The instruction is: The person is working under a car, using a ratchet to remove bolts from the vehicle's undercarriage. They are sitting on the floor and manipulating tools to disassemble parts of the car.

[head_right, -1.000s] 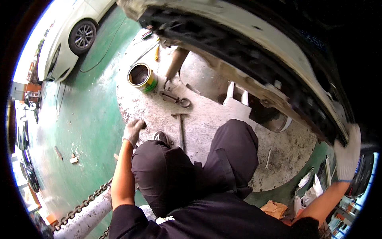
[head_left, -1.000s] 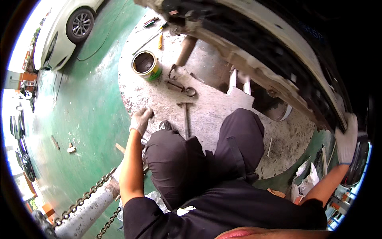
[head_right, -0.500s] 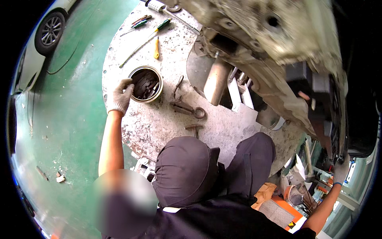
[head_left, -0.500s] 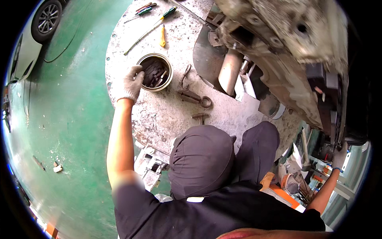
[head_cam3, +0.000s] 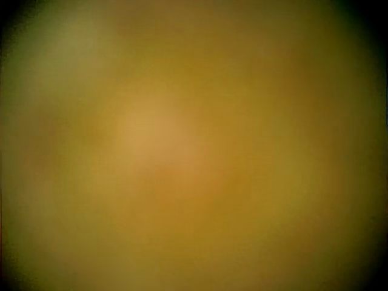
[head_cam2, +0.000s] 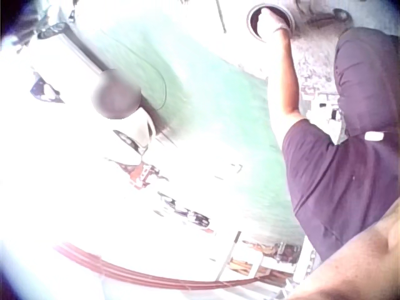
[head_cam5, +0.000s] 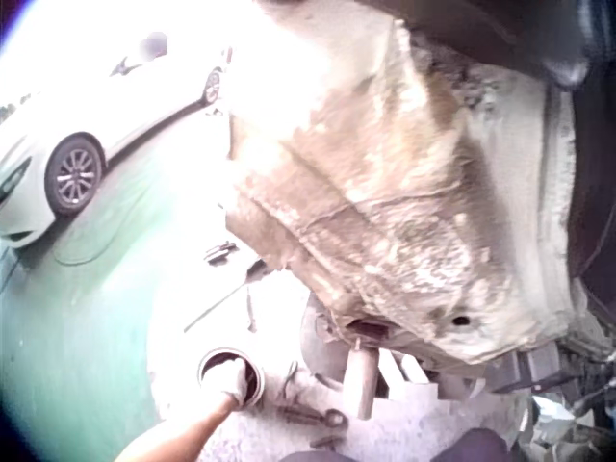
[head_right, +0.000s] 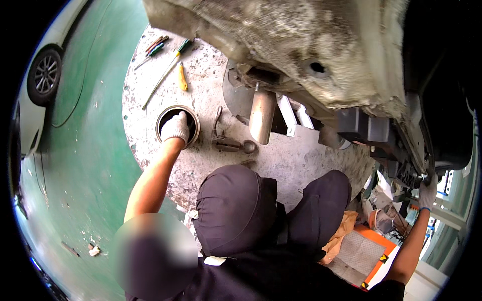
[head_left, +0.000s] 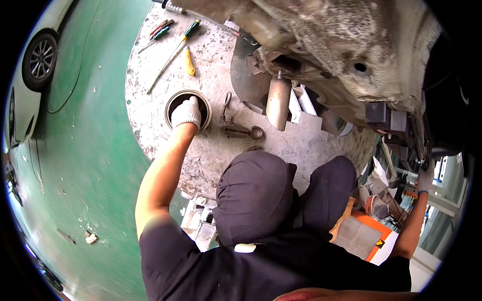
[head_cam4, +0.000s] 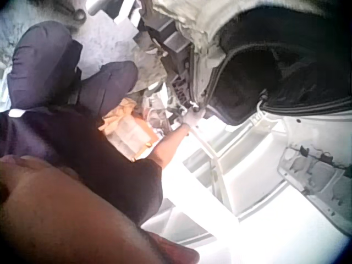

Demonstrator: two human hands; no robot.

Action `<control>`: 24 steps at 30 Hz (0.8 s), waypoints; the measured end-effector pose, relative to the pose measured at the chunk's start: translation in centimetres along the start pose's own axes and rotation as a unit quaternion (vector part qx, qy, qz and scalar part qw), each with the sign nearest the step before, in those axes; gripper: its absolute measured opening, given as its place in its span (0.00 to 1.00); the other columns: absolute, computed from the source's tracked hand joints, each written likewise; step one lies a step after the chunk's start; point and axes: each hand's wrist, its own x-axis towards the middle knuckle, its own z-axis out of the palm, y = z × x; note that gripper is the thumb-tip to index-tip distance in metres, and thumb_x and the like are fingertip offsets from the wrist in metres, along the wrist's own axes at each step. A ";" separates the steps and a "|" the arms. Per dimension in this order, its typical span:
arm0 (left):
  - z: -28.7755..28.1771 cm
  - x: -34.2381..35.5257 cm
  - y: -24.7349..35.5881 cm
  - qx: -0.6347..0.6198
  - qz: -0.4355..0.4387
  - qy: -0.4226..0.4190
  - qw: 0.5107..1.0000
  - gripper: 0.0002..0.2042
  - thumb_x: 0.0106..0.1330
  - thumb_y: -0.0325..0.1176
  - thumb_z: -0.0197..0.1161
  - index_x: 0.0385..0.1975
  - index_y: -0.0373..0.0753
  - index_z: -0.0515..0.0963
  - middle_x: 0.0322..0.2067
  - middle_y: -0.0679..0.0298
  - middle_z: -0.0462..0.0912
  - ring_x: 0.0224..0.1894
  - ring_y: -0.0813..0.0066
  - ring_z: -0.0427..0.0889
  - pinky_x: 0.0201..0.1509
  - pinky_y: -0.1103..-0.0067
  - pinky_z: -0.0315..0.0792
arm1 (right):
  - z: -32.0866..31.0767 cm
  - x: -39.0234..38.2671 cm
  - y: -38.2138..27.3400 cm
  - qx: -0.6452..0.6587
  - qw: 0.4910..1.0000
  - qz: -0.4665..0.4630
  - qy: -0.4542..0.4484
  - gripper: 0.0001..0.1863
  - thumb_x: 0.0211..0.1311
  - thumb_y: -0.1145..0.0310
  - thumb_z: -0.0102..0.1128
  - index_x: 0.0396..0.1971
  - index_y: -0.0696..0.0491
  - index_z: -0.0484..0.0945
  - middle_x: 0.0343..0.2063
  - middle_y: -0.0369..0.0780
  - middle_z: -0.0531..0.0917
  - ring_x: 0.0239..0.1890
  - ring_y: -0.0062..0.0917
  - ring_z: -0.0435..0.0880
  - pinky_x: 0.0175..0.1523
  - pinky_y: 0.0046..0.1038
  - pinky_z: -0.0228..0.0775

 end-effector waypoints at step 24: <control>4.9 3.9 -0.9 0.067 0.041 -0.046 0.996 0.12 0.73 0.32 0.59 0.46 0.41 0.90 0.47 0.51 0.90 0.48 0.52 0.92 0.48 0.61 0.86 | 0.4 -1.4 -4.9 0.154 0.987 0.038 0.035 0.30 0.57 0.87 0.55 0.63 0.59 0.74 0.60 0.47 0.82 0.67 0.35 0.77 0.74 0.31 0.62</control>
